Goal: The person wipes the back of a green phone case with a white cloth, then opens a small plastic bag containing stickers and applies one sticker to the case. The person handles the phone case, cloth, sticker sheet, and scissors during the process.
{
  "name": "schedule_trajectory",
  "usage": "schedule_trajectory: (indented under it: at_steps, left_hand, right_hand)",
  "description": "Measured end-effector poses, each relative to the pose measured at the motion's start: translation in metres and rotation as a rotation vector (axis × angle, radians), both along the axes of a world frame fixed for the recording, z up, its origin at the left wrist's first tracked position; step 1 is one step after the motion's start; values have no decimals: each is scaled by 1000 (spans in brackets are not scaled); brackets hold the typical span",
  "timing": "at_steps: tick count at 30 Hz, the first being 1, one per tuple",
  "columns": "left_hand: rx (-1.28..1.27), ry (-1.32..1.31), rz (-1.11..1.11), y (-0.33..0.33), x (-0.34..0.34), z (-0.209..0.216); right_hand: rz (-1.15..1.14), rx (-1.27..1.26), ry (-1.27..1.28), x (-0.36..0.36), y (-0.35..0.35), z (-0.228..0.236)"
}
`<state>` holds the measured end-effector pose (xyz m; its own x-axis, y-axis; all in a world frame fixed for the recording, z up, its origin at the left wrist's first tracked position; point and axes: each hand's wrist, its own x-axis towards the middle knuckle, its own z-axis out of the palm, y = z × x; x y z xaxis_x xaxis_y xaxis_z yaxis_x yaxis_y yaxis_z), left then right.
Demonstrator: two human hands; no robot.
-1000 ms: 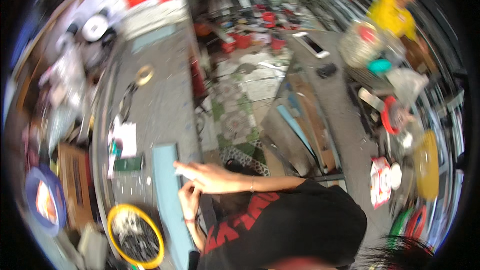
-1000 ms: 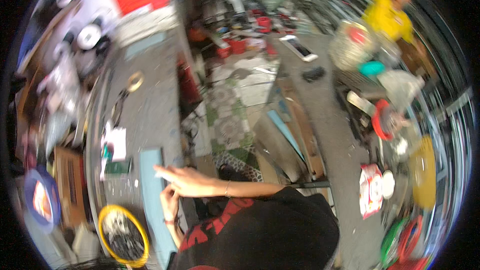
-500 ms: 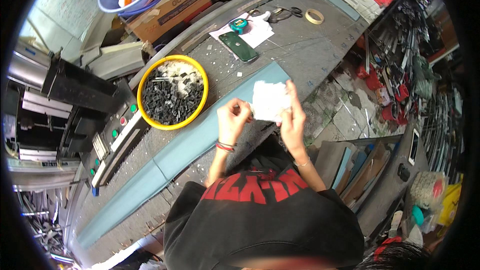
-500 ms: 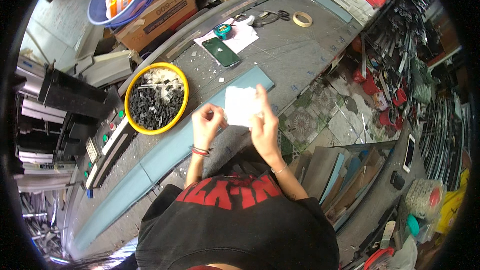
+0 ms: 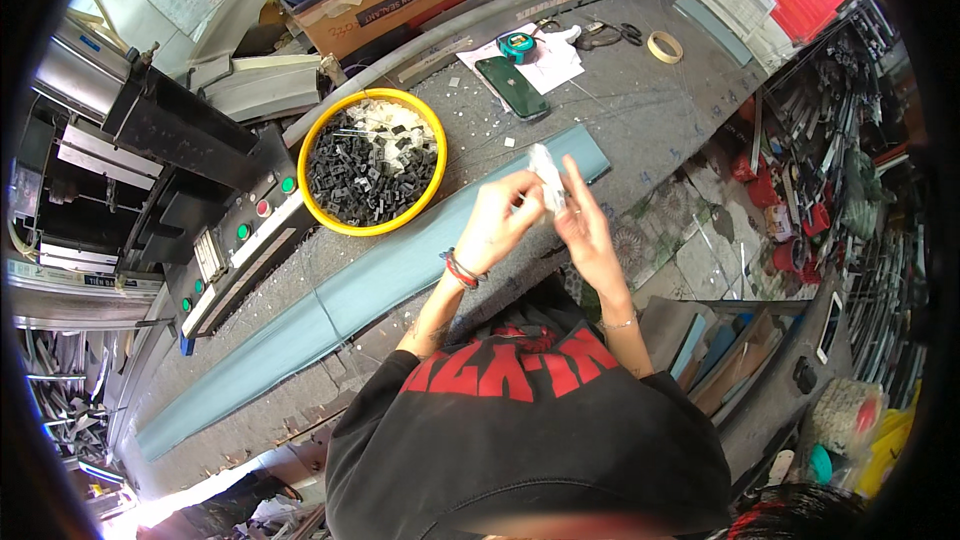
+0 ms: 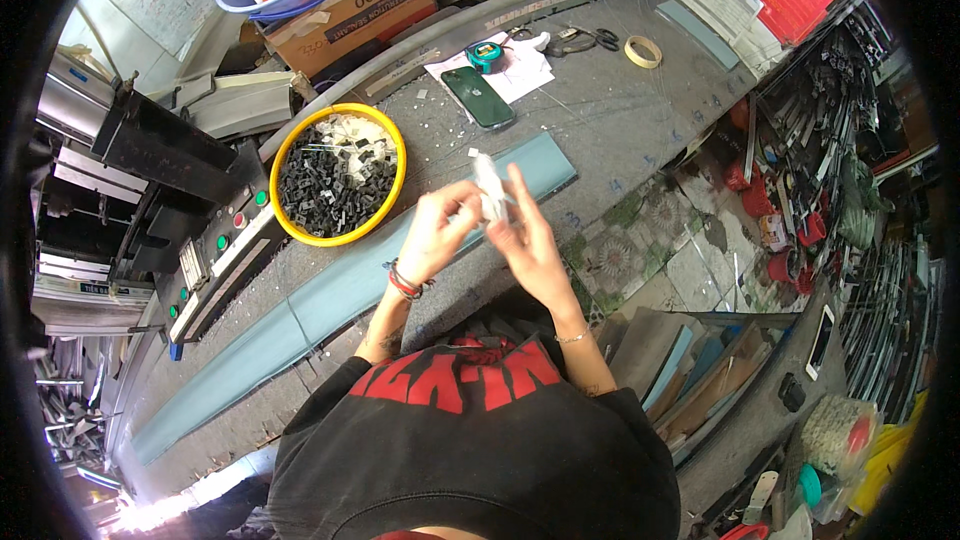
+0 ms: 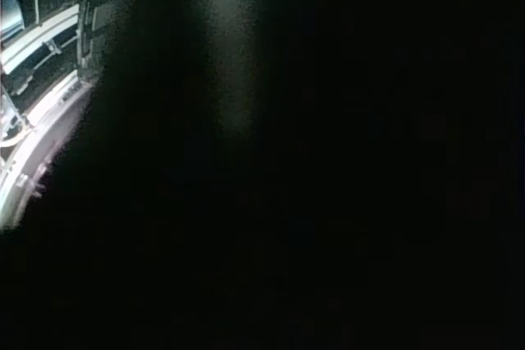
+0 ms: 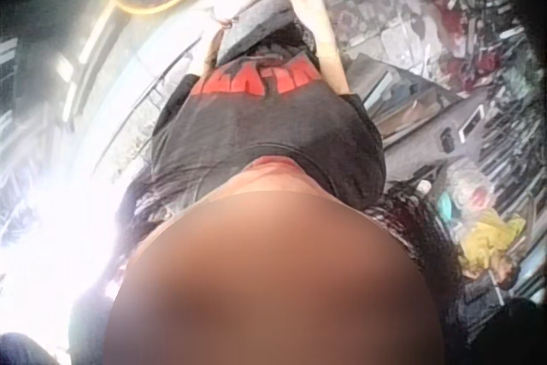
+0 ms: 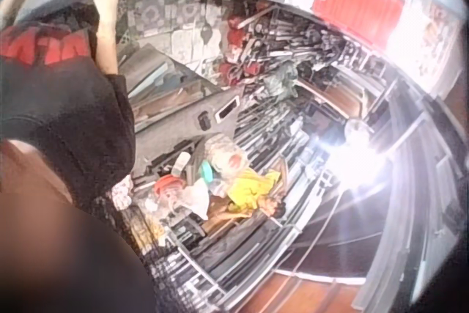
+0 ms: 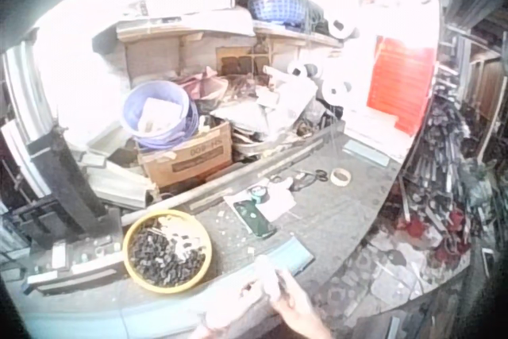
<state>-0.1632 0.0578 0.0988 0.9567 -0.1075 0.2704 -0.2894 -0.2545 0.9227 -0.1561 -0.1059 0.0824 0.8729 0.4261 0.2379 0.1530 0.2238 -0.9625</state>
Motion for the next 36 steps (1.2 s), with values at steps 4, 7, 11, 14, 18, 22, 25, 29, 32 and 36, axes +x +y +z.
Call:
schedule_trajectory:
  at_steps: [4, 7, 11, 14, 18, 22, 25, 29, 32, 36]
  left_hand:
    - [-113, 61, -62, -8, 0, -20]
    - [-294, 166, -47, -15, -2, -36]
    - [-369, 22, -3, -24, -3, -53]
    - [-478, 25, 33, -32, -7, -56]
    - [-826, 37, 52, -43, -11, -46]
    - [-1159, 77, -92, -37, -10, -36]
    - [-1213, 128, -80, -26, -7, -32]
    - [-1097, 132, -143, -20, -3, -29]
    - [-1142, 205, -103, -20, -1, -26]
    - [-734, 206, 63, -23, -7, -25]
  right_hand:
    - [-32, -116, 13, -1, 2, -3]
    - [-57, -42, 109, 0, 3, -11]
    - [-36, 23, 185, 2, 1, -22]
    - [0, 229, 329, 6, 2, -30]
    - [35, 360, 403, 10, -2, -38]
    - [-62, 270, 409, 14, -16, -42]
    - [-206, 294, 441, 17, -29, -41]
    - [-219, 288, 360, 10, -33, -41]
    - [-239, 317, 326, 6, -36, -40]
    - [-438, 392, 300, 2, -49, -35]
